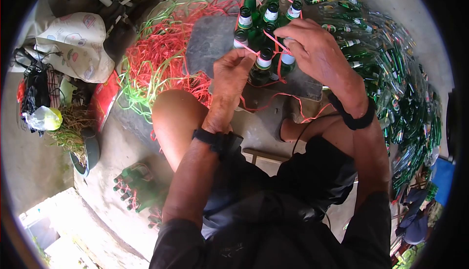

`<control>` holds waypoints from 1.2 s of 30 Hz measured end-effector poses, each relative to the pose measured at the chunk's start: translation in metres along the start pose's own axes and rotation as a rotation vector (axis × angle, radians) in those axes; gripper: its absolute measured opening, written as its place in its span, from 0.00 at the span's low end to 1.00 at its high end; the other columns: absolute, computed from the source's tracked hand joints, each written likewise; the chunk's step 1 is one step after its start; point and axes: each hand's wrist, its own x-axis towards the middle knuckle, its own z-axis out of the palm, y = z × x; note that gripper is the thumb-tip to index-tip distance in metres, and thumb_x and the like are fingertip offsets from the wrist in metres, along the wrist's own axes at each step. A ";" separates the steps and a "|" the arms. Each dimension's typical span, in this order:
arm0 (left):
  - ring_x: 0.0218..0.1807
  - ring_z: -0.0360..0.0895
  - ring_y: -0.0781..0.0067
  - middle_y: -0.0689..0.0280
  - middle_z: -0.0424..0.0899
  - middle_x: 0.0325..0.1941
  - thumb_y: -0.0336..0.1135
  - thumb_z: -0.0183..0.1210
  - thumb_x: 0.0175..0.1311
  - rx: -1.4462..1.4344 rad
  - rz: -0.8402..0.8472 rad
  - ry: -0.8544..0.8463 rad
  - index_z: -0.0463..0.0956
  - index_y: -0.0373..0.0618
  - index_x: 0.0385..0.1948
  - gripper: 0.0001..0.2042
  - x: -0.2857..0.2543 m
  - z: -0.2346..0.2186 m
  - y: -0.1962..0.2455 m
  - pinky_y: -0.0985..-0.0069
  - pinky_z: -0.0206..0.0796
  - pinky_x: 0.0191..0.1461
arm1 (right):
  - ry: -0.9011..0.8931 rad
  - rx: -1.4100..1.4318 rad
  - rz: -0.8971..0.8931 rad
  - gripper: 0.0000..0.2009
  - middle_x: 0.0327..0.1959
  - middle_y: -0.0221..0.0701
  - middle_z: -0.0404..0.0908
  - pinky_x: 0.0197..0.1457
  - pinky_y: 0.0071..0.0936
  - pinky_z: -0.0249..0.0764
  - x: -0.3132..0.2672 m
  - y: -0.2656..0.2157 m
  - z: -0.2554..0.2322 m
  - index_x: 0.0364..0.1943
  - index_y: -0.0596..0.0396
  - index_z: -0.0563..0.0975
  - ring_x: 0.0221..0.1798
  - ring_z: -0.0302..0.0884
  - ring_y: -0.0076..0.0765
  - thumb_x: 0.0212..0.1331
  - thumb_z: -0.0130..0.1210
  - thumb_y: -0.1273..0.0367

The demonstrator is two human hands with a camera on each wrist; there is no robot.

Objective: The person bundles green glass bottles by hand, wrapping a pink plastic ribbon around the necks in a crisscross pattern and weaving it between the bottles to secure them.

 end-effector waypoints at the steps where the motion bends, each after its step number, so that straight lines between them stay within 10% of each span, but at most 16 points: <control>1: 0.32 0.75 0.89 0.74 0.87 0.35 0.30 0.65 0.71 0.005 0.058 -0.025 0.88 0.40 0.42 0.05 0.004 -0.001 -0.005 0.85 0.66 0.36 | -0.067 0.084 -0.016 0.13 0.39 0.35 0.83 0.47 0.39 0.79 0.006 -0.001 0.001 0.48 0.55 0.84 0.41 0.81 0.48 0.57 0.61 0.75; 11: 0.30 0.74 0.88 0.74 0.85 0.31 0.30 0.67 0.68 0.095 0.113 0.107 0.88 0.37 0.37 0.06 0.011 0.007 -0.015 0.82 0.66 0.33 | -0.559 0.261 0.020 0.16 0.36 0.44 0.82 0.40 0.42 0.77 0.049 0.019 0.037 0.49 0.56 0.83 0.37 0.83 0.51 0.59 0.53 0.82; 16: 0.25 0.70 0.89 0.76 0.81 0.24 0.33 0.69 0.65 0.213 0.094 0.228 0.88 0.37 0.32 0.08 0.017 0.010 -0.024 0.81 0.59 0.26 | -0.917 0.319 0.404 0.23 0.42 0.40 0.85 0.22 0.36 0.75 0.074 -0.007 0.013 0.50 0.57 0.83 0.22 0.83 0.36 0.51 0.46 0.85; 29: 0.21 0.64 0.89 0.78 0.75 0.19 0.37 0.69 0.67 0.179 0.126 0.255 0.84 0.38 0.23 0.13 0.016 0.014 -0.025 0.78 0.53 0.23 | -1.034 0.227 0.385 0.15 0.36 0.39 0.85 0.21 0.38 0.74 0.083 -0.002 0.011 0.44 0.59 0.80 0.20 0.82 0.37 0.54 0.49 0.83; 36: 0.23 0.71 0.81 0.66 0.82 0.18 0.37 0.69 0.68 0.222 0.129 0.248 0.86 0.32 0.27 0.15 0.015 0.016 -0.022 0.70 0.66 0.28 | -0.790 0.035 -0.064 0.05 0.35 0.40 0.84 0.43 0.46 0.76 0.080 0.011 0.018 0.37 0.57 0.82 0.41 0.85 0.50 0.60 0.56 0.77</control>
